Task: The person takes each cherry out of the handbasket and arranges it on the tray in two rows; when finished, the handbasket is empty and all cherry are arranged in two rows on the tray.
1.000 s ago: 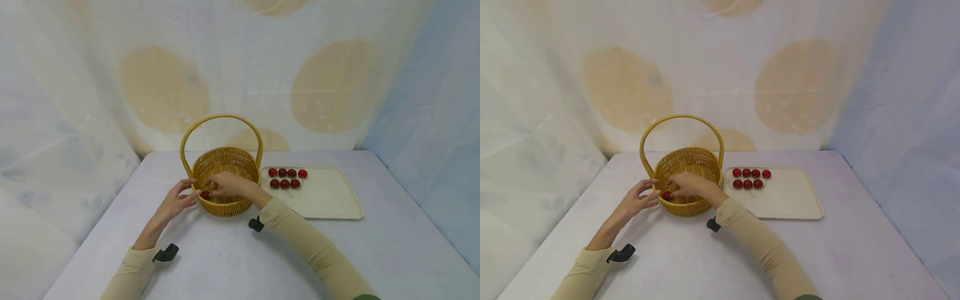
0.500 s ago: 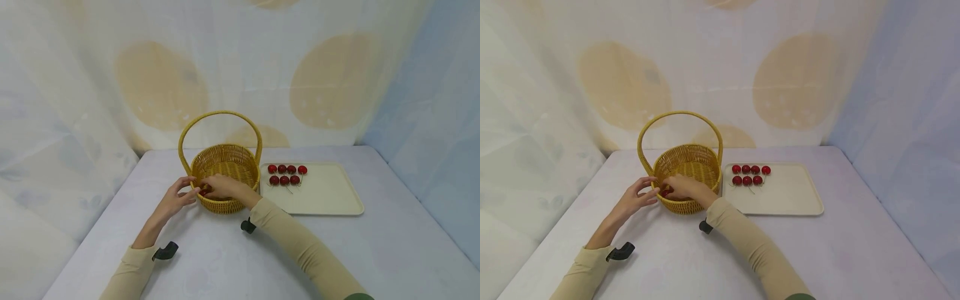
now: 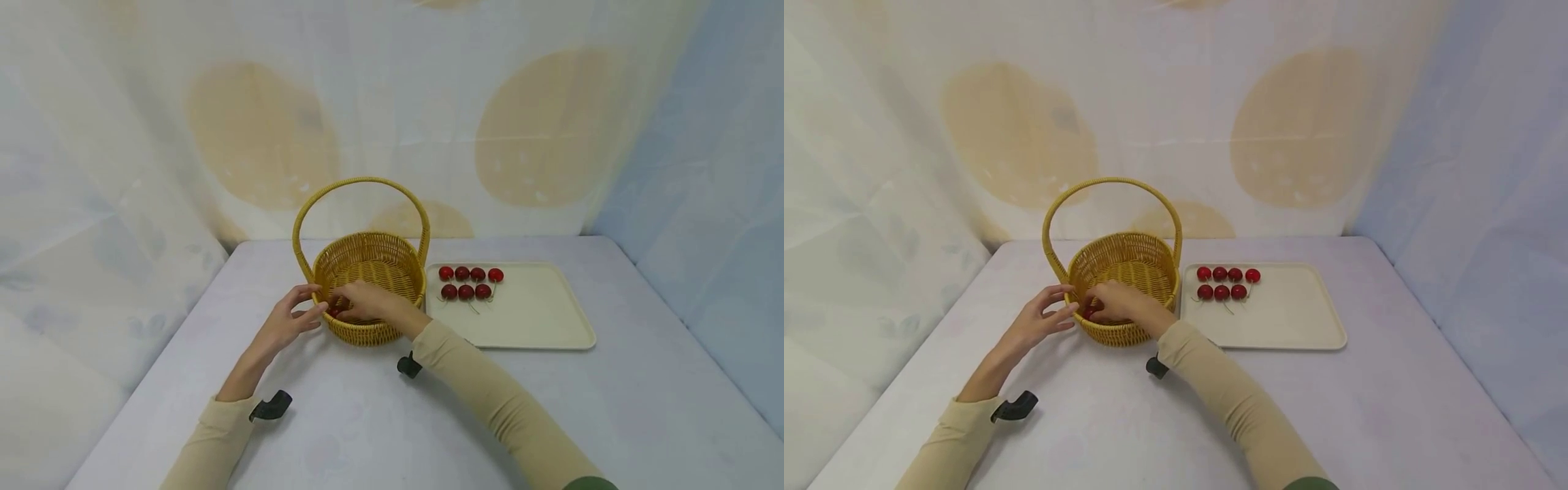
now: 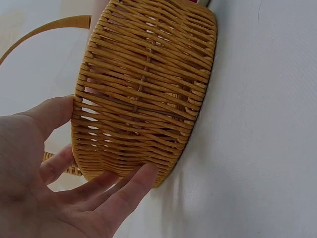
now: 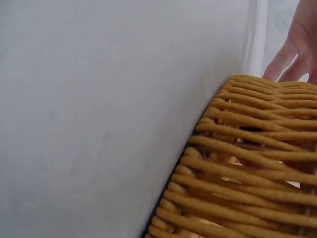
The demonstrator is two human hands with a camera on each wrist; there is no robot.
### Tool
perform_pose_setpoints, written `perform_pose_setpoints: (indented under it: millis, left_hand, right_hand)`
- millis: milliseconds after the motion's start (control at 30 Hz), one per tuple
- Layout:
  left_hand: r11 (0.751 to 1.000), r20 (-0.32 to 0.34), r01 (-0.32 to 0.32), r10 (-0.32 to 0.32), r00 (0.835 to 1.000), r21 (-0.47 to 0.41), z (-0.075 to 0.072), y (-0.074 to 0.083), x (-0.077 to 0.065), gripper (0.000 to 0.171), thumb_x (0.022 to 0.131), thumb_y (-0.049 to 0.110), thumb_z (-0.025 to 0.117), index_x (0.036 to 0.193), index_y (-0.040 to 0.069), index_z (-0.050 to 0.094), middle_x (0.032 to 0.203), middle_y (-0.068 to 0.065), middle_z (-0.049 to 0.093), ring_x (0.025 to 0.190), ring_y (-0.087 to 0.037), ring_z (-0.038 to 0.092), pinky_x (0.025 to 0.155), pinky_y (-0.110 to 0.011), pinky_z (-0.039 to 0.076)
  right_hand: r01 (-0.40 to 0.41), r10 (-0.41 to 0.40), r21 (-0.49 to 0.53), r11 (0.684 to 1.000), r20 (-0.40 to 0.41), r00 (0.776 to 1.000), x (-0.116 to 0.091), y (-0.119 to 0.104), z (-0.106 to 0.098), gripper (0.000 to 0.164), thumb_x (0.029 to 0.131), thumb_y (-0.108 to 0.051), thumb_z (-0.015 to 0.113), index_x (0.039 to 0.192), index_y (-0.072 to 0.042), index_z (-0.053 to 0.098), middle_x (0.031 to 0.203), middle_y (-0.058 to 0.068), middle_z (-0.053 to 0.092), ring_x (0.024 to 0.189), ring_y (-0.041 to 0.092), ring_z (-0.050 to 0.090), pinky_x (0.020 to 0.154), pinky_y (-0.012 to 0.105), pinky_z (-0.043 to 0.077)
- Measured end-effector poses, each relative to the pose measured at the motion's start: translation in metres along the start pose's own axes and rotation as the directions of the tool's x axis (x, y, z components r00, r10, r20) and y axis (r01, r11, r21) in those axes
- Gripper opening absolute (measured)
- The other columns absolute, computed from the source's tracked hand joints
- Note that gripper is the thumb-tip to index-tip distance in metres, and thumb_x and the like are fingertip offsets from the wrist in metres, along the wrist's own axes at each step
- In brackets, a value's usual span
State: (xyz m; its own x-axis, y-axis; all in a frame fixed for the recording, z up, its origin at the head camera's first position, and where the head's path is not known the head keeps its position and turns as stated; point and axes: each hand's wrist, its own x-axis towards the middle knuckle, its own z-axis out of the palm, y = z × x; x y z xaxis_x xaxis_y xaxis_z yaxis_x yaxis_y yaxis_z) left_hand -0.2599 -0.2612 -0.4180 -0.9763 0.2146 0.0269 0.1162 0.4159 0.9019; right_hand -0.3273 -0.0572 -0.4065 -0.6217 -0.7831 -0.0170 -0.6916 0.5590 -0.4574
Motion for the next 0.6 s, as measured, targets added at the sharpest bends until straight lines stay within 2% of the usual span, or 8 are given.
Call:
perform_pose_setpoints:
  millis: [167,433,600]
  left_hand:
    - [1.000,0.007,0.007,-0.007,1.000,-0.007,-0.001,0.003,-0.001,0.062,0.096,0.038,0.062,0.146,0.012,0.037,0.152,-0.023,0.035,0.120,-0.044,0.059,0.090,-0.044,0.059]
    - [1.000,0.014,0.011,-0.011,1.000,-0.012,0.000,0.004,-0.001,0.063,0.096,0.036,0.062,0.147,0.010,0.035,0.153,-0.024,0.034,0.121,-0.045,0.058,0.092,-0.050,0.057]
    - [1.000,0.014,0.008,-0.008,1.000,-0.007,0.000,0.008,-0.005,0.061,0.097,0.036,0.062,0.146,0.010,0.037,0.152,-0.025,0.034,0.120,-0.045,0.058,0.093,-0.052,0.056]
  right_hand:
    - [-0.016,0.015,-0.025,1.000,-0.016,1.000,-0.002,0.001,-0.002,0.033,0.094,-0.024,0.067,0.125,-0.014,0.064,0.116,-0.001,0.070,0.104,0.012,0.066,0.089,0.023,0.056]
    - [0.015,-0.019,-0.056,0.998,-0.073,0.997,-0.006,0.001,-0.007,0.031,0.095,-0.027,0.066,0.123,-0.014,0.066,0.112,0.000,0.072,0.099,0.012,0.068,0.084,0.023,0.057]
    - [0.008,-0.013,-0.052,0.999,-0.101,0.995,-0.012,0.001,-0.014,0.029,0.095,-0.029,0.066,0.120,-0.015,0.067,0.109,0.000,0.072,0.098,0.013,0.068,0.084,0.024,0.056]
